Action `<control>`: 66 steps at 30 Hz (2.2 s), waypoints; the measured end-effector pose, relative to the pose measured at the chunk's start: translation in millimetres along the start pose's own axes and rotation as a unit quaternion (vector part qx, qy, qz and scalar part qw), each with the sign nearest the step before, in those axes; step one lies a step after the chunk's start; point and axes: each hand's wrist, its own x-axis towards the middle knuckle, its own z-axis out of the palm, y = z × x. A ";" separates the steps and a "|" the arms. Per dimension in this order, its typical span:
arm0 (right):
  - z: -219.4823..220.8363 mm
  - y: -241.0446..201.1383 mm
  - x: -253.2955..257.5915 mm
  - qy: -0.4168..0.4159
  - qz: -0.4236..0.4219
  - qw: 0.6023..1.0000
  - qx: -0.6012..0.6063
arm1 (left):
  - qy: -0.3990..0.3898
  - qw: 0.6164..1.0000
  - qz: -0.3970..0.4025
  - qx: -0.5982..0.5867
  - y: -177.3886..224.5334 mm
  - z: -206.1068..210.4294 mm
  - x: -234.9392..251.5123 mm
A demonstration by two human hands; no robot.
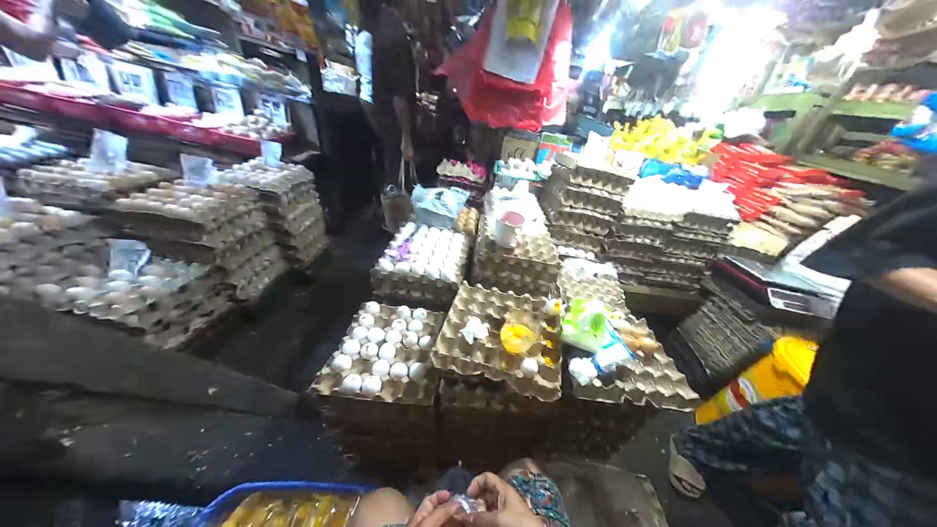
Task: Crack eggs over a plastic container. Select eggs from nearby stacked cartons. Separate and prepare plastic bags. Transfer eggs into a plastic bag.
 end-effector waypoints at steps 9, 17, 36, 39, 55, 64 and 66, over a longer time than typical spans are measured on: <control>2.1 10.7 3.8 0.111 -0.089 0.979 -0.146 | -0.082 0.994 0.057 -0.042 -8.0 1.8 -2.8; 11.0 13.4 13.4 0.110 -0.070 0.988 -0.087 | -0.013 0.986 0.091 0.136 -20.0 -3.2 8.1; 5.5 24.4 28.9 0.129 0.014 0.955 -0.267 | 0.003 0.899 0.219 0.379 -17.9 -0.7 -1.2; 3.2 24.5 26.7 0.121 -0.021 0.938 -0.325 | 0.016 0.880 0.221 0.421 -18.8 0.4 -2.4; 21.3 23.2 9.6 0.031 -0.130 0.818 -0.560 | 0.030 0.869 0.193 0.454 -19.0 -7.4 -0.2; 9.3 -26.7 15.4 -0.071 0.006 0.793 -0.605 | 0.018 0.848 0.251 0.466 0.3 3.3 0.5; -2.4 -28.0 18.4 -0.071 -0.017 0.803 -0.592 | 0.004 0.849 0.244 0.469 10.3 10.3 3.3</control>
